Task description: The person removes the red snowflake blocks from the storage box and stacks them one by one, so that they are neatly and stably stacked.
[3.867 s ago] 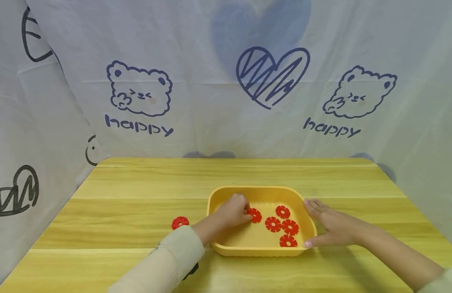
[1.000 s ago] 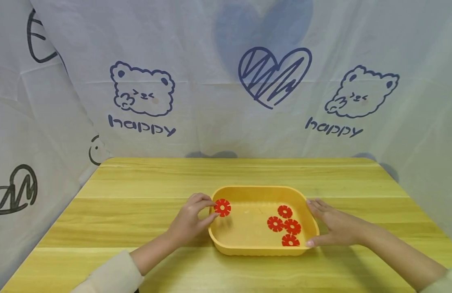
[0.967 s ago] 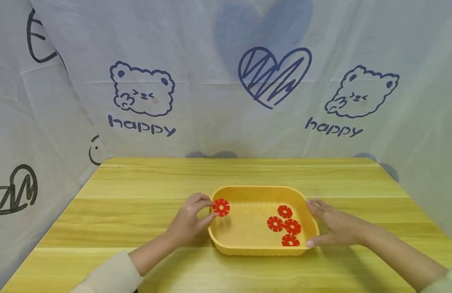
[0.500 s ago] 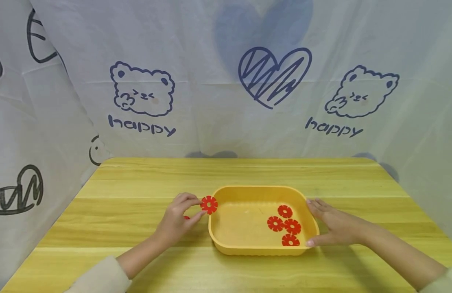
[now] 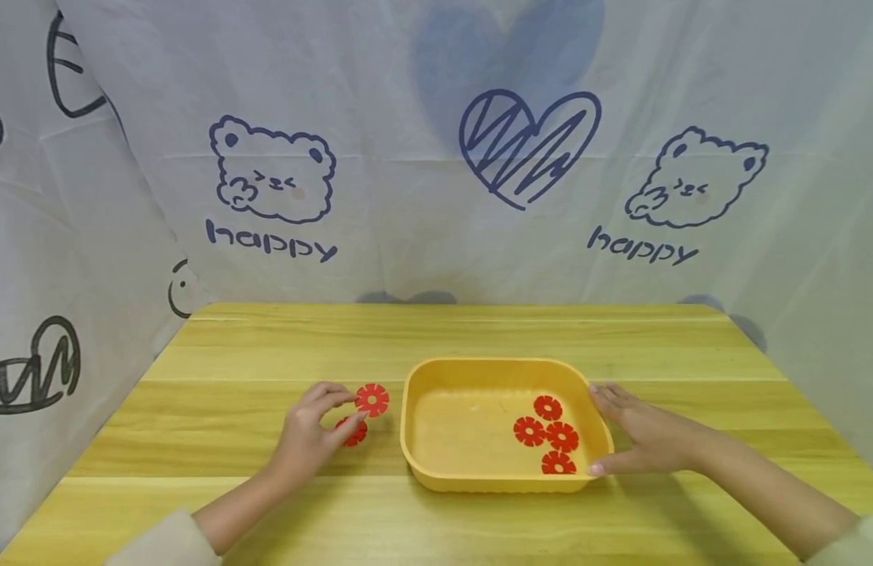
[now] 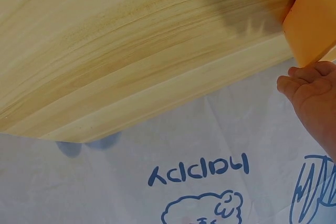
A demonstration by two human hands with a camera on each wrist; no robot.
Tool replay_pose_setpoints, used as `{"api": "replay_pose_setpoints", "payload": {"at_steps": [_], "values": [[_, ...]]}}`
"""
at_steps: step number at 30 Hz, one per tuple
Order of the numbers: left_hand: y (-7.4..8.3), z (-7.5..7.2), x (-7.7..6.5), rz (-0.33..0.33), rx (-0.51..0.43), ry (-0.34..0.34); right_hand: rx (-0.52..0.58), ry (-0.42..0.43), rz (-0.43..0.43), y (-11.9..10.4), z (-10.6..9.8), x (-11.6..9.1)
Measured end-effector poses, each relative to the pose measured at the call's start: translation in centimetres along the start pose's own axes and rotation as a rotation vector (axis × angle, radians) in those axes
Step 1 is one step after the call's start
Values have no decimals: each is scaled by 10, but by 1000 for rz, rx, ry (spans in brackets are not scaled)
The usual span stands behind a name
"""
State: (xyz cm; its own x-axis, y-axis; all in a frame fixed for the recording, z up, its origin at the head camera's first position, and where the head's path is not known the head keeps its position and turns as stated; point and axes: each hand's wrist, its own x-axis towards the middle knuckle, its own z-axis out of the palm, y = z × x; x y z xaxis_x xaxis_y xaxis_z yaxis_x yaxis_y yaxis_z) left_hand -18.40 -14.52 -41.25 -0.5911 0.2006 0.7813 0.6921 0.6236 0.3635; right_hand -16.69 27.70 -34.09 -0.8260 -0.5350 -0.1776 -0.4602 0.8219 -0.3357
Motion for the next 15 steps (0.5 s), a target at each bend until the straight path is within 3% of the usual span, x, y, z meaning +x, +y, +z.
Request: {"api": "replay_pose_setpoints", "payload": {"at_steps": [5,15], "values": [[-4,-2,-9,-90,18,11,1,-1,1,0,0,1],[-10,-3,-23,-146,38,1,10,0,4,0,0,1]]}}
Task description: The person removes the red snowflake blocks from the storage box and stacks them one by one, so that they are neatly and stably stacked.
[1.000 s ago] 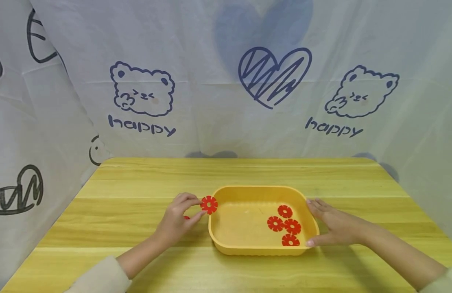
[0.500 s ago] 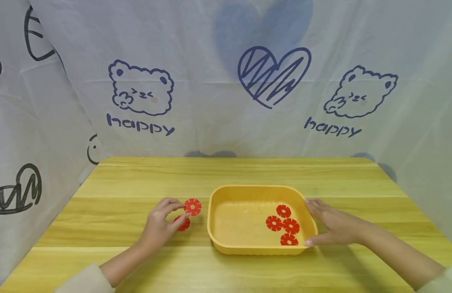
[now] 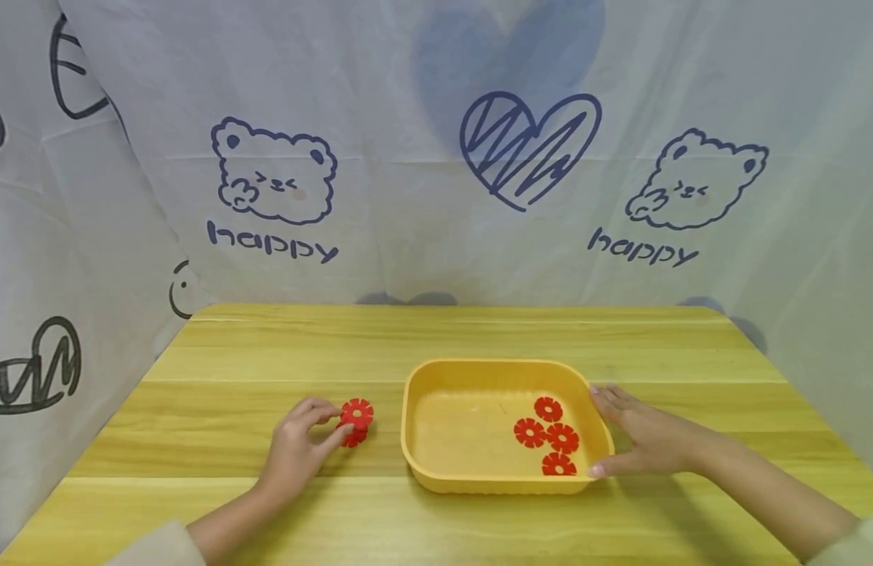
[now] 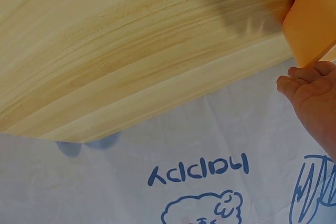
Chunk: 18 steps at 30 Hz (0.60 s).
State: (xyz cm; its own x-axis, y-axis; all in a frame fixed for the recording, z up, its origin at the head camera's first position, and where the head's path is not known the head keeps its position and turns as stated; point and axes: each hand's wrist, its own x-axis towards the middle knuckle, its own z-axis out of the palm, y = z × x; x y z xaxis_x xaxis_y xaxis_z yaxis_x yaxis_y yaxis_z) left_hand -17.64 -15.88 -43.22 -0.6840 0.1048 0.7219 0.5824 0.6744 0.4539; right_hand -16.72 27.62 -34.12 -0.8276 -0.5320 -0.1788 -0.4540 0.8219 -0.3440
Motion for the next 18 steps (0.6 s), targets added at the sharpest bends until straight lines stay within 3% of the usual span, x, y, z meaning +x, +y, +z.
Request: {"api": "replay_pose_setpoints", "payload": {"at_steps": [18], "values": [[-4,-2,-10,-101,50,-94,-4,-13,11,-1,-2,-1]]}}
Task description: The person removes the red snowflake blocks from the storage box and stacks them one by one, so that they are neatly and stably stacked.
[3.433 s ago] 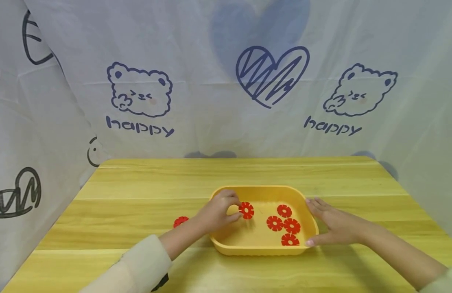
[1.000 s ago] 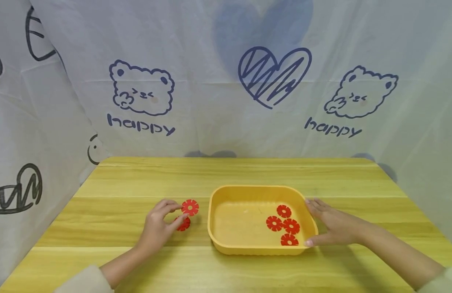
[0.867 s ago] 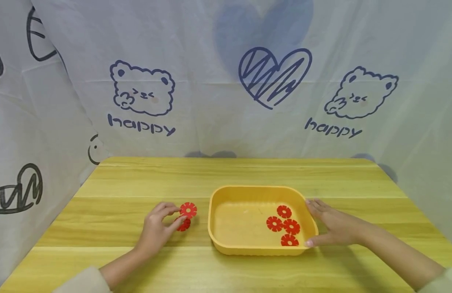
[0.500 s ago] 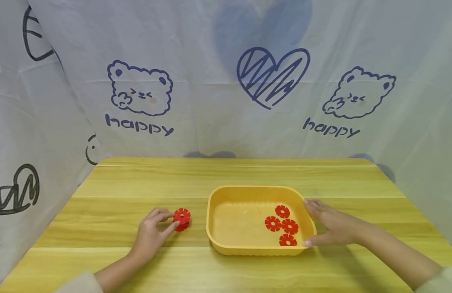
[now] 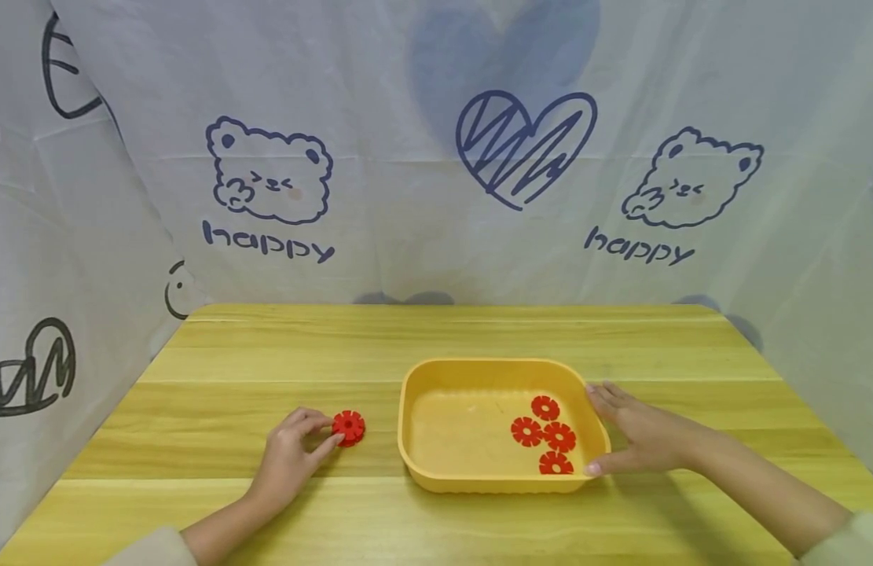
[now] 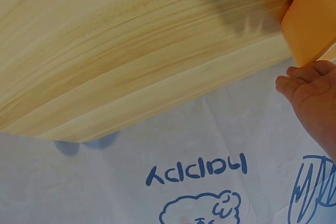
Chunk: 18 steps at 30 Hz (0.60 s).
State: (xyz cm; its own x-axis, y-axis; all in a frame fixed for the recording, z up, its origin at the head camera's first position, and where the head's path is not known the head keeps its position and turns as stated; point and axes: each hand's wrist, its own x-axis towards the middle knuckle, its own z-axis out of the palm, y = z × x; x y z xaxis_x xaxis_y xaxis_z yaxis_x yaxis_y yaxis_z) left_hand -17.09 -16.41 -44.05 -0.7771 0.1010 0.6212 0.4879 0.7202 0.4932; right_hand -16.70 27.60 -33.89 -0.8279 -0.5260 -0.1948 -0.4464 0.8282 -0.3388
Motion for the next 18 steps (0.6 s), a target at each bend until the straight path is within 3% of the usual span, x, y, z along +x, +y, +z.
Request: {"api": "replay_pose_setpoints", "payload": {"at_steps": [18], "values": [[3,-1,0,-131,3,-117,-9,13,-4,0,1,-1]]}}
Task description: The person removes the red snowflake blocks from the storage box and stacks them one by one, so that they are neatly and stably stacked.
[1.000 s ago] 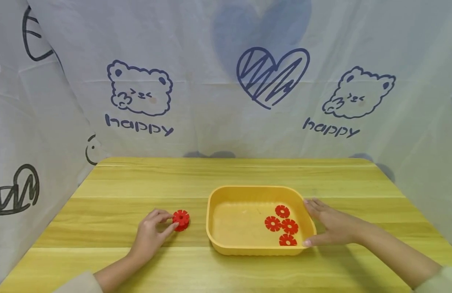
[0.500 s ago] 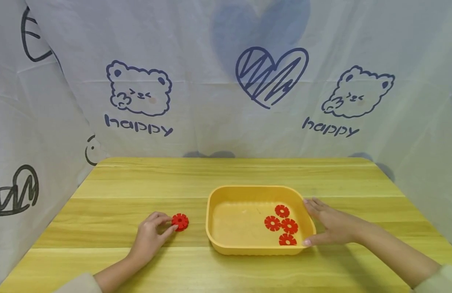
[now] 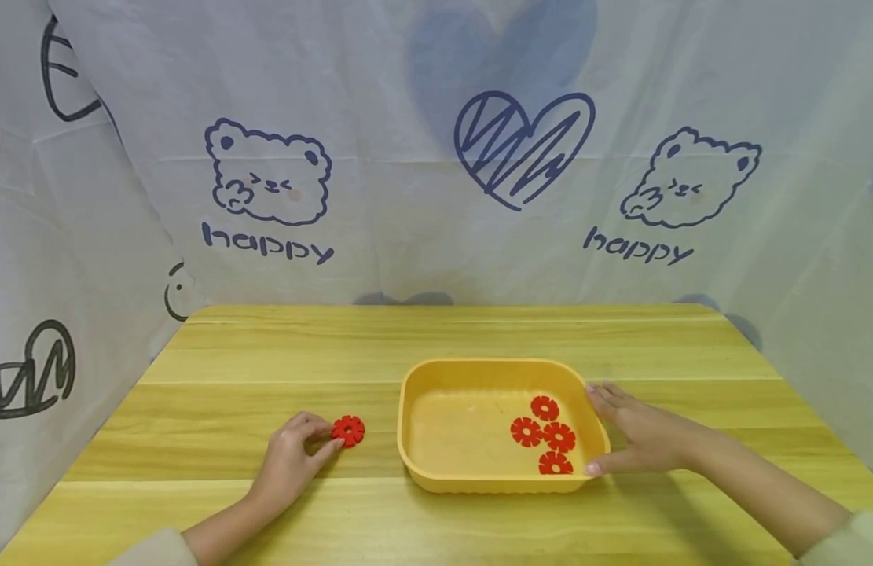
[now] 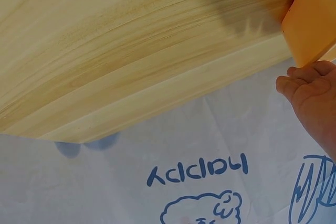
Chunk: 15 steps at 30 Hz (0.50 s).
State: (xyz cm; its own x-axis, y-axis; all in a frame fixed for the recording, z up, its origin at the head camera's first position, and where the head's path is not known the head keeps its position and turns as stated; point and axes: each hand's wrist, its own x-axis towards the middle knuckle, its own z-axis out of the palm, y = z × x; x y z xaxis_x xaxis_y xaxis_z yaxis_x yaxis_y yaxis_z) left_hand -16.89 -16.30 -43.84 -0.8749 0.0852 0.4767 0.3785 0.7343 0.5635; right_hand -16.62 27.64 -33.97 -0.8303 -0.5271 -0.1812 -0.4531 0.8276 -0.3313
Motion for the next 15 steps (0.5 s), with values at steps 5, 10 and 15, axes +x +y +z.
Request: {"api": "replay_pose_setpoints", "payload": {"at_steps": [5,10,15], "values": [[-1,0,0,-7,8,-4,-1,2,-2,-1,0,0],[-1,0,1,2,6,-2,0,1,1,0,0,0],[-2,0,1,-14,12,-25,0,-1,4,0,0,0]]}}
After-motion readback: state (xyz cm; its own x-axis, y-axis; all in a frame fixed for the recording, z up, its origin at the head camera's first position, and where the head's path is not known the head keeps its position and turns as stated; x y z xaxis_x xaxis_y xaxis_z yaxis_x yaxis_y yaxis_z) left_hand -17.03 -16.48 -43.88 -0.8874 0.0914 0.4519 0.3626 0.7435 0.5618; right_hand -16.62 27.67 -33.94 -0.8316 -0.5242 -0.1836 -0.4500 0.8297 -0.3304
